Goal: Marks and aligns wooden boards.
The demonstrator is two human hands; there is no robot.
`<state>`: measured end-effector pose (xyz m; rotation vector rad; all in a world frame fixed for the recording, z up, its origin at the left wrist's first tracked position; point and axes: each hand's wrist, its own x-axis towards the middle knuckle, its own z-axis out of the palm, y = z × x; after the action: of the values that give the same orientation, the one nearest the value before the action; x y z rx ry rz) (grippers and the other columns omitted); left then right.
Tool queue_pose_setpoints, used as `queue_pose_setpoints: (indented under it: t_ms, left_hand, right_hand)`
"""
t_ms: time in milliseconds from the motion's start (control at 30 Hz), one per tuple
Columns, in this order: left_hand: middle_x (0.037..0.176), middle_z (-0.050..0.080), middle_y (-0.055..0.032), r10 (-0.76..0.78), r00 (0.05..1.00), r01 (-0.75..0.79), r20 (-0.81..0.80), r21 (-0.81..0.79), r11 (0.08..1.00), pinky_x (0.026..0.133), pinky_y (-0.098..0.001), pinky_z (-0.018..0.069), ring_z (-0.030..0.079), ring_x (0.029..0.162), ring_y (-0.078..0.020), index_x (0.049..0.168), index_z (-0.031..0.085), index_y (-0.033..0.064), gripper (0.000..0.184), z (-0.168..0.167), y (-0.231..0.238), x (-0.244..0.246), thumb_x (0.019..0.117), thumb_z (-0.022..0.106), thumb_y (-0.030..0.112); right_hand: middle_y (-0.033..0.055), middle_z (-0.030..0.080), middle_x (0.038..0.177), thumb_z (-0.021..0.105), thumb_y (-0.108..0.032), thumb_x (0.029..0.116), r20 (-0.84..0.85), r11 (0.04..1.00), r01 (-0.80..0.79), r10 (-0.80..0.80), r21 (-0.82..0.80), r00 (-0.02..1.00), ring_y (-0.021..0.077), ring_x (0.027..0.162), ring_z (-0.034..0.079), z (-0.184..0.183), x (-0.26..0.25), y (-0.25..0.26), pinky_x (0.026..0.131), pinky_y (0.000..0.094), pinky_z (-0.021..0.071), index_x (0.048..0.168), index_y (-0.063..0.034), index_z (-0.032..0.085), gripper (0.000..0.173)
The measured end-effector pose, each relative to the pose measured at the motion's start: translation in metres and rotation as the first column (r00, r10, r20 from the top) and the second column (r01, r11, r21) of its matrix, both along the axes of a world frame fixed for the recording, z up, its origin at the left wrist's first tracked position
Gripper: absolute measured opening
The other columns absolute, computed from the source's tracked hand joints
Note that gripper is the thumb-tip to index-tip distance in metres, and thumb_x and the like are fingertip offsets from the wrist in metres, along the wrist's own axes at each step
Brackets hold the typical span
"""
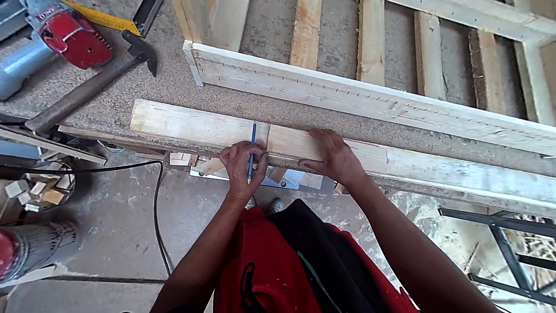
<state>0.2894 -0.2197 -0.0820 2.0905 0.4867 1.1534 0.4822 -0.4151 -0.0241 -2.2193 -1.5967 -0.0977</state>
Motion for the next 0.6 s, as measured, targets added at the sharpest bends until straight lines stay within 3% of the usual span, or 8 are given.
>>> queue_pose_setpoints:
  t_ms: [133, 500, 600]
  left_hand:
    - [0.100, 0.074, 0.0032, -0.008, 1.000, 0.008, 0.006, 0.006, 1.000, 0.101, -0.0493, 0.0342, 0.064, 0.104, -0.0120, 0.098, 0.067, 0.0201, 0.013, -0.001, 0.001, 0.001, 0.0872, 0.075, 0.020]
    - [0.103, 0.073, 0.0017, -0.019, 1.000, 0.019, 0.003, -0.009, 1.000, 0.102, -0.0487, 0.0355, 0.063, 0.108, -0.0136, 0.099, 0.068, 0.0188, 0.013, -0.002, -0.005, 0.001, 0.0887, 0.076, 0.022]
    - [0.113, 0.072, -0.0041, -0.113, 0.993, 0.111, -0.035, -0.056, 0.992, 0.106, -0.0495, 0.0456, 0.064, 0.115, -0.0199, 0.109, 0.071, 0.0119, 0.020, 0.007, -0.005, -0.011, 0.0912, 0.077, 0.018]
  right_hand:
    - [0.0166, 0.064, 0.135, 0.073, -0.063, 0.0851, -0.008, 1.000, -0.005, 0.005, -0.002, 1.000, 0.0325, 0.128, 0.060, -0.001, 0.001, -0.001, 0.117, 0.0450, 0.0416, 0.137, -0.0002, 0.055, 0.084]
    - [0.0168, 0.066, 0.130, 0.075, -0.064, 0.0827, -0.009, 0.999, 0.044, -0.044, 0.011, 0.999, 0.0344, 0.128, 0.061, -0.005, 0.001, -0.003, 0.112, 0.0462, 0.0466, 0.133, -0.0017, 0.058, 0.082]
    - [0.0150, 0.065, 0.136, 0.075, -0.064, 0.0818, -0.046, 0.991, 0.119, -0.121, -0.054, 0.992, 0.0335, 0.131, 0.059, 0.001, -0.010, -0.001, 0.110, 0.0479, 0.0486, 0.139, -0.0046, 0.059, 0.084]
